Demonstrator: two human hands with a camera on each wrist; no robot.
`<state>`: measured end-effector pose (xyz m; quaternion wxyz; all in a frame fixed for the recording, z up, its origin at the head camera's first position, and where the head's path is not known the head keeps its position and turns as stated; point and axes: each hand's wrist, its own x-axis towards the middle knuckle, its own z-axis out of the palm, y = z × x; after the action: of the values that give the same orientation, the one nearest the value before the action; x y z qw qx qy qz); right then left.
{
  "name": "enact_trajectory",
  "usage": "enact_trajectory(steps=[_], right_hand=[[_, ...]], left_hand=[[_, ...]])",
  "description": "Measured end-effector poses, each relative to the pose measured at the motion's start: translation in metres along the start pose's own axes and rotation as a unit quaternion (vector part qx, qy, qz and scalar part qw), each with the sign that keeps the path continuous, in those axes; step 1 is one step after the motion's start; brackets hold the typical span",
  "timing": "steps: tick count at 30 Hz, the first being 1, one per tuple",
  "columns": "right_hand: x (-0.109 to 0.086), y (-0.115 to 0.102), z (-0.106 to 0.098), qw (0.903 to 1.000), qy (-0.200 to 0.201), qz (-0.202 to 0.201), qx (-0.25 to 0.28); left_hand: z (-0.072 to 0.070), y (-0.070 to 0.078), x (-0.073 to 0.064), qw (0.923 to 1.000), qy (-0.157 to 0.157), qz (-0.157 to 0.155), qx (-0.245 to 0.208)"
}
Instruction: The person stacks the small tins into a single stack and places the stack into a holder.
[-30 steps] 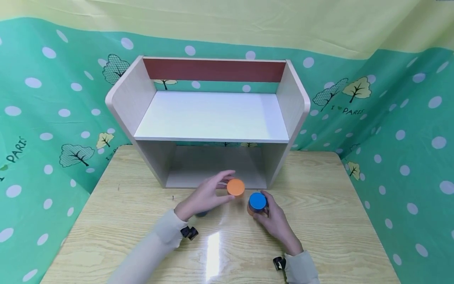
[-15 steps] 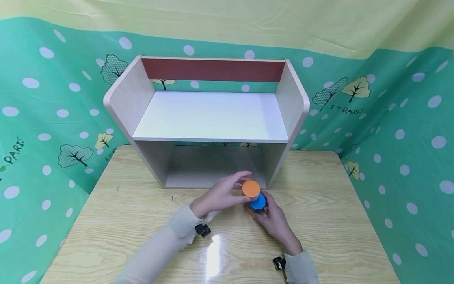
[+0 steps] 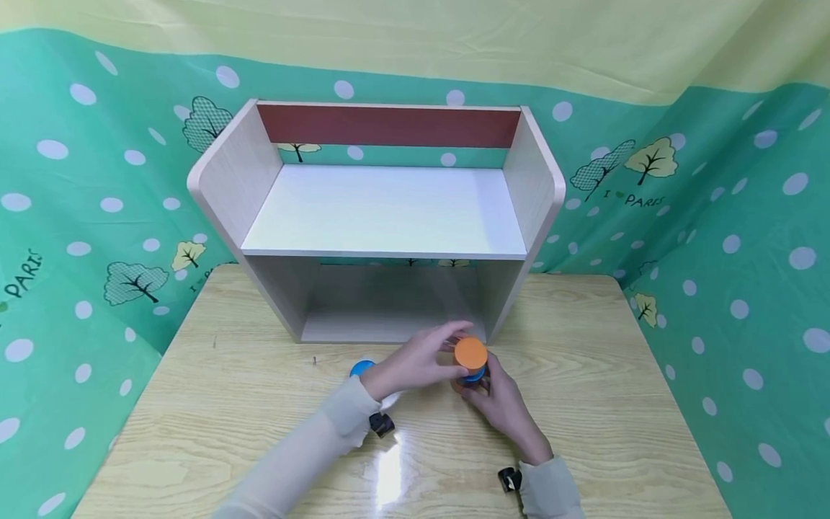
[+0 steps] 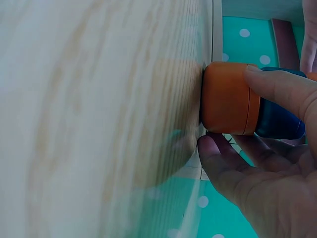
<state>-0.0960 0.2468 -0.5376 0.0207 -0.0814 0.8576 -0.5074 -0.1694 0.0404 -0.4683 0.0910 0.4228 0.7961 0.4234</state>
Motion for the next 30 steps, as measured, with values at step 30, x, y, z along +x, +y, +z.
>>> enact_trajectory(steps=[30], right_hand=[[-0.0002, -0.0016, 0.0011, 0.9988, 0.013, -0.029, -0.038]], left_hand=[[0.0096, -0.0013, -0.0056, 1.0000, 0.002, -0.007, 0.001]])
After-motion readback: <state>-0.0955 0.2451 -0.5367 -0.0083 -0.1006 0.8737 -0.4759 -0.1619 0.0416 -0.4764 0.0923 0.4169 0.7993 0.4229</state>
